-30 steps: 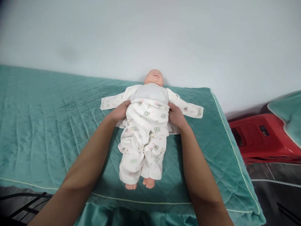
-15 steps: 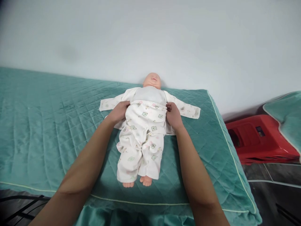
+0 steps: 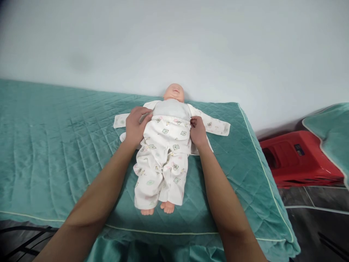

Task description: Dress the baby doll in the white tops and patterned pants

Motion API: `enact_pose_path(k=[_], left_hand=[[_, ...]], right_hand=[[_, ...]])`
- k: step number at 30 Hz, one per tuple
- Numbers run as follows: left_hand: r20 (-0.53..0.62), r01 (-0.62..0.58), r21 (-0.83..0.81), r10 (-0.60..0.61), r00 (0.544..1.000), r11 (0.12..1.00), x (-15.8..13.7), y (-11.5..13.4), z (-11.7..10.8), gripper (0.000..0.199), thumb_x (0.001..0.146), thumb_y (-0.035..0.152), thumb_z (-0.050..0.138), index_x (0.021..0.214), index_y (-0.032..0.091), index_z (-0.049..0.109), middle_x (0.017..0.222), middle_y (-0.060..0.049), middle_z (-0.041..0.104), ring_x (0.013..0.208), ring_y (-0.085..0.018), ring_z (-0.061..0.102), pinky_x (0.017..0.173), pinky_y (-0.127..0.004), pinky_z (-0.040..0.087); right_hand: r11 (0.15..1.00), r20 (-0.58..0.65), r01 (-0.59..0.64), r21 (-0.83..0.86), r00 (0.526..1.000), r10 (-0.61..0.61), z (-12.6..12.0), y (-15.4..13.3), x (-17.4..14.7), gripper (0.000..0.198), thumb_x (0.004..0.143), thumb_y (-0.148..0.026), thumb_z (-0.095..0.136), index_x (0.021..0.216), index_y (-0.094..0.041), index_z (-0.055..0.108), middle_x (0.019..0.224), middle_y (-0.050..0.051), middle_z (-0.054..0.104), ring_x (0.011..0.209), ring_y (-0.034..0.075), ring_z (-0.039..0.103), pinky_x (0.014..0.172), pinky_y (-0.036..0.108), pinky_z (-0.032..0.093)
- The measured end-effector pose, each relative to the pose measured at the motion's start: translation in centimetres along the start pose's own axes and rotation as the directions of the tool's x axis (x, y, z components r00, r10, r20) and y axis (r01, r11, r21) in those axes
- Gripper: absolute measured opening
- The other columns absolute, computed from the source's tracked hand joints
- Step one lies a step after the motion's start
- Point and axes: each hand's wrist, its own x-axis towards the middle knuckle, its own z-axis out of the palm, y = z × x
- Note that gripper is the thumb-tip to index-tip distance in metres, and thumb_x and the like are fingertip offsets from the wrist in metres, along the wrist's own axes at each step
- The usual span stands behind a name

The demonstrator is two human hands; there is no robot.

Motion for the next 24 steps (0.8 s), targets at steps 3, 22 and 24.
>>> enact_pose_path(k=[3,22,24], left_hand=[[0.054,-0.019,-0.118,0.025,0.998,0.993,0.1,0.5,-0.1,0.017,0.094,0.033,0.060,0.098,0.022,0.073,0.109,-0.005,0.070,0.107,-0.018,0.064,0.103,-0.036,0.048],[0.543,0.263,-0.312,-0.056,0.838,0.913,1.4,1.6,-1.3,0.019,0.083,0.038,0.071,0.088,0.020,0.067,0.143,-0.006,0.053,0.108,-0.021,0.060,0.079,-0.031,0.049],[0.559,0.260,-0.313,-0.044,0.828,0.914,1.4,1.5,-1.2,0.021,0.084,0.040,0.070,0.085,0.019,0.066,0.142,-0.006,0.052,0.103,-0.019,0.060,0.079,-0.032,0.049]], right_hand=[[0.999,-0.075,0.019,-0.050,0.997,-0.023,-0.1,-0.6,-0.2,0.023,0.076,-0.018,0.061,0.097,-0.022,0.055,0.092,0.004,0.064,0.091,0.020,0.064,0.092,0.041,0.051],[0.944,0.368,0.302,-0.131,0.899,-0.236,-0.8,-5.8,-1.5,0.037,0.080,-0.052,0.078,0.085,-0.024,0.054,0.087,0.000,0.051,0.079,0.017,0.046,0.072,0.033,0.039],[0.929,0.403,0.339,-0.149,0.879,-0.256,-0.8,-5.9,-1.3,0.040,0.081,-0.055,0.076,0.083,-0.024,0.051,0.084,-0.001,0.048,0.076,0.016,0.043,0.070,0.033,0.036]])
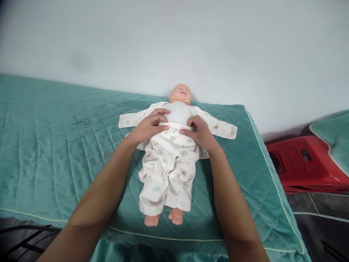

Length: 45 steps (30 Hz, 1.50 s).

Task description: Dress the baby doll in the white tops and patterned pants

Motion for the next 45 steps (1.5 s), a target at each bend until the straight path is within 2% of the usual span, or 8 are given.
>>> enact_pose_path(k=[6,10,15,22,29,36,40,45], left_hand=[[-0.043,-0.050,0.059,0.052,0.998,0.997,0.1,0.1,0.4,0.018,0.088,0.038,0.065,0.086,0.020,0.063,0.138,-0.006,0.056,0.111,-0.021,0.059,0.084,-0.032,0.048],[-0.096,-0.073,0.061,0.079,0.992,0.995,0.4,0.2,0.6,0.015,0.089,0.035,0.063,0.086,0.020,0.061,0.132,-0.006,0.063,0.111,-0.021,0.060,0.089,-0.033,0.047],[-0.216,0.031,0.035,-0.023,0.976,0.999,1.4,0.1,0.9,0.015,0.090,0.036,0.059,0.087,0.021,0.059,0.108,-0.003,0.072,0.092,-0.019,0.063,0.084,-0.033,0.047],[-0.335,0.143,0.006,-0.133,0.933,0.990,5.4,-2.7,0.7,0.013,0.087,0.032,0.059,0.082,0.022,0.051,0.072,0.003,0.056,0.073,-0.015,0.053,0.071,-0.028,0.041],[-0.281,0.163,-0.094,-0.183,0.942,0.982,5.2,-3.6,0.6,0.017,0.084,0.035,0.065,0.080,0.021,0.055,0.075,0.001,0.059,0.074,-0.015,0.055,0.072,-0.028,0.044],[-0.251,-0.041,0.363,0.140,0.958,0.931,4.2,-3.3,0.4,0.015,0.094,0.034,0.053,0.087,0.022,0.055,0.122,-0.011,0.061,0.118,-0.025,0.054,0.106,-0.041,0.042],[-0.170,-0.032,0.392,0.106,0.980,0.919,4.5,-3.5,0.2,0.015,0.097,0.033,0.045,0.088,0.023,0.052,0.135,-0.011,0.060,0.123,-0.026,0.055,0.108,-0.042,0.041],[-0.206,0.100,0.378,-0.022,0.978,0.920,5.2,-3.6,-0.3,0.016,0.096,0.036,0.045,0.092,0.024,0.053,0.102,-0.008,0.070,0.096,-0.027,0.063,0.090,-0.041,0.046]], right_hand=[[0.996,0.076,0.084,-0.019,0.994,-0.082,-0.1,0.5,0.5,0.041,0.085,-0.053,0.073,0.074,-0.022,0.049,0.086,0.000,0.046,0.077,0.016,0.042,0.068,0.032,0.034],[0.993,-0.014,0.120,-0.008,0.993,-0.120,0.5,0.8,0.6,0.042,0.090,-0.051,0.068,0.068,-0.022,0.047,0.080,0.000,0.047,0.076,0.016,0.045,0.069,0.033,0.036],[0.997,-0.181,-0.024,-0.074,0.983,0.010,1.3,1.2,1.6,0.042,0.091,-0.054,0.063,0.068,-0.022,0.047,0.066,-0.003,0.043,0.066,0.015,0.041,0.064,0.031,0.035],[0.990,-0.227,-0.112,-0.083,0.970,0.091,1.3,2.5,5.4,0.045,0.089,-0.057,0.060,0.066,-0.022,0.047,0.064,-0.003,0.045,0.065,0.014,0.041,0.063,0.030,0.035],[0.980,-0.242,-0.146,0.138,0.954,0.176,1.3,3.4,5.5,0.040,0.085,-0.055,0.064,0.067,-0.021,0.053,0.068,-0.003,0.050,0.068,0.014,0.044,0.068,0.029,0.038],[0.980,-0.137,-0.148,0.135,0.976,0.167,0.5,3.6,4.2,0.030,0.081,-0.051,0.069,0.081,-0.023,0.057,0.069,-0.004,0.051,0.065,0.014,0.043,0.061,0.029,0.037],[0.996,-0.171,0.043,-0.083,0.984,-0.057,0.3,3.4,4.5,0.028,0.086,-0.047,0.066,0.075,-0.023,0.055,0.088,0.003,0.058,0.085,0.020,0.054,0.084,0.038,0.045],[0.973,-0.130,0.111,-0.203,0.982,-0.139,0.5,3.4,5.2,0.039,0.091,-0.049,0.060,0.062,-0.023,0.051,0.127,0.007,0.064,0.125,0.029,0.051,0.112,0.050,0.031]])
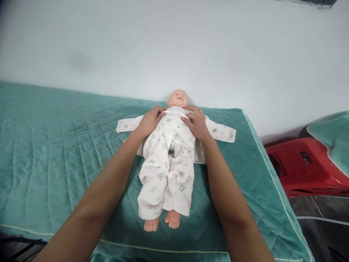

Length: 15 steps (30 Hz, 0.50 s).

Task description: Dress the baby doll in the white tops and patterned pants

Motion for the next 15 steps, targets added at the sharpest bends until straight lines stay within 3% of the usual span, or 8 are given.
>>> enact_pose_path(k=[2,5,9,15], left_hand=[[-0.031,0.033,0.026,-0.032,0.999,0.999,0.6,-0.3,0.1,0.014,0.096,0.035,0.047,0.091,0.024,0.053,0.089,-0.006,0.068,0.087,-0.026,0.062,0.084,-0.039,0.046],[-0.081,0.064,0.047,-0.060,0.995,0.997,1.8,-1.0,0.6,0.011,0.094,0.031,0.049,0.087,0.024,0.051,0.080,-0.004,0.064,0.079,-0.024,0.059,0.080,-0.036,0.045],[-0.123,0.126,0.041,-0.120,0.985,0.991,3.7,-1.9,1.5,0.008,0.092,0.028,0.052,0.086,0.024,0.049,0.076,-0.004,0.061,0.077,-0.024,0.058,0.080,-0.037,0.045],[-0.122,0.223,-0.002,-0.221,0.968,0.975,4.9,-2.4,2.3,0.007,0.089,0.025,0.058,0.087,0.024,0.052,0.071,-0.002,0.058,0.081,-0.024,0.060,0.083,-0.036,0.045]], right_hand=[[0.997,0.032,-0.036,0.061,0.999,0.034,0.1,0.1,0.3,0.040,0.092,-0.049,0.058,0.063,-0.023,0.051,0.127,0.005,0.066,0.121,0.027,0.056,0.109,0.046,0.037],[0.990,-0.001,-0.134,0.051,0.991,0.134,0.3,0.6,0.8,0.038,0.093,-0.051,0.055,0.067,-0.023,0.055,0.103,0.004,0.072,0.098,0.024,0.063,0.092,0.038,0.045],[0.969,-0.091,-0.217,-0.116,0.974,0.207,0.7,1.4,1.9,0.039,0.093,-0.053,0.053,0.067,-0.023,0.053,0.070,0.001,0.060,0.072,0.020,0.053,0.072,0.033,0.041],[0.944,-0.185,-0.278,-0.179,0.952,0.245,1.4,2.2,2.8,0.037,0.090,-0.043,0.058,0.062,-0.023,0.045,0.061,-0.001,0.051,0.063,0.017,0.045,0.067,0.032,0.038]])
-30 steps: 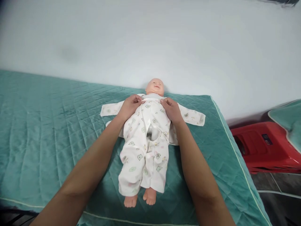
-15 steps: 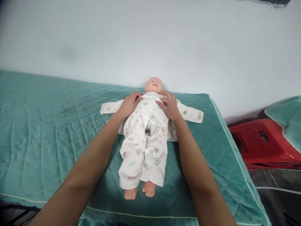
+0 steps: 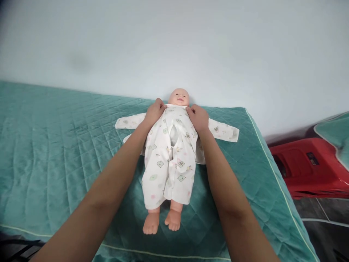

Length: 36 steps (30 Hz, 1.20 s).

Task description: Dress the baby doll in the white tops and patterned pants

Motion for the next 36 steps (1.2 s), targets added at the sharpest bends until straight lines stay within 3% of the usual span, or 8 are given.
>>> enact_pose_path(k=[3,5,10,18,23,28,32,36], left_hand=[[0.011,-0.021,-0.078,0.022,1.000,0.997,-0.6,0.0,-0.1,0.005,0.086,0.021,0.060,0.090,0.022,0.058,0.082,-0.002,0.065,0.081,-0.020,0.060,0.083,-0.033,0.047],[0.010,-0.081,-0.147,0.083,0.996,0.986,-1.2,0.1,-0.3,0.013,0.085,0.017,0.056,0.095,0.022,0.064,0.095,-0.003,0.070,0.087,-0.019,0.063,0.086,-0.032,0.048],[0.015,-0.224,-0.117,0.227,0.974,0.967,-2.8,-0.1,-0.9,0.025,0.086,0.019,0.052,0.094,0.022,0.076,0.107,-0.007,0.075,0.105,-0.023,0.065,0.098,-0.036,0.048],[-0.048,-0.285,-0.055,0.283,0.958,0.957,-6.0,-1.9,-1.8,0.026,0.090,0.021,0.052,0.105,0.020,0.072,0.124,-0.010,0.069,0.117,-0.022,0.061,0.107,-0.039,0.045],[-0.070,-0.316,0.112,0.325,0.943,0.942,-9.1,-2.1,-3.4,0.023,0.089,0.019,0.054,0.106,0.020,0.070,0.119,-0.009,0.068,0.113,-0.024,0.057,0.104,-0.041,0.044],[0.025,-0.267,0.246,0.269,0.963,0.932,-10.9,-0.9,-4.4,0.025,0.093,0.018,0.047,0.108,0.018,0.068,0.104,-0.010,0.069,0.101,-0.025,0.057,0.093,-0.037,0.046],[0.101,-0.246,0.447,0.225,0.969,0.860,-11.3,0.4,-4.7,0.027,0.095,0.018,0.044,0.109,0.017,0.067,0.105,-0.013,0.069,0.101,-0.028,0.059,0.089,-0.040,0.045],[0.111,-0.201,0.635,0.169,0.979,0.746,-11.8,1.8,-5.0,0.025,0.096,0.018,0.043,0.102,0.017,0.067,0.099,-0.014,0.071,0.101,-0.034,0.061,0.087,-0.049,0.042]], right_hand=[[0.994,-0.021,-0.030,0.101,0.999,0.032,0.2,0.1,-0.4,0.026,0.087,-0.040,0.063,0.070,-0.023,0.052,0.069,-0.001,0.060,0.068,0.018,0.052,0.071,0.033,0.043],[0.980,-0.023,0.014,0.197,1.000,-0.009,0.2,0.2,-0.9,0.013,0.087,-0.037,0.060,0.084,-0.024,0.062,0.085,0.001,0.070,0.081,0.021,0.062,0.080,0.035,0.047],[0.950,0.048,0.159,0.269,0.983,-0.178,-0.5,0.7,-2.2,0.030,0.093,-0.030,0.046,0.106,-0.026,0.073,0.118,0.005,0.073,0.113,0.025,0.065,0.104,0.042,0.044],[0.943,0.086,0.093,0.320,0.988,-0.127,-2.1,0.8,-5.5,0.037,0.095,-0.034,0.049,0.123,-0.028,0.071,0.137,0.002,0.065,0.134,0.024,0.056,0.119,0.046,0.036],[0.936,-0.001,0.015,0.351,1.000,-0.016,-2.5,1.1,-7.6,0.036,0.090,-0.029,0.051,0.118,-0.024,0.073,0.128,0.004,0.071,0.125,0.022,0.062,0.116,0.045,0.041],[0.968,-0.082,-0.087,0.235,0.991,0.109,-2.6,1.0,-7.9,0.024,0.083,-0.030,0.055,0.096,-0.019,0.071,0.102,0.010,0.073,0.096,0.023,0.067,0.092,0.040,0.052],[0.964,0.036,-0.235,0.127,0.972,0.232,-3.3,0.6,-7.6,0.023,0.085,-0.041,0.055,0.083,-0.020,0.065,0.082,0.005,0.070,0.080,0.021,0.061,0.078,0.035,0.046],[0.971,0.181,-0.234,0.046,0.958,0.222,-4.1,0.4,-7.3,0.035,0.090,-0.047,0.048,0.070,-0.020,0.059,0.070,0.002,0.064,0.073,0.018,0.053,0.068,0.030,0.038]])
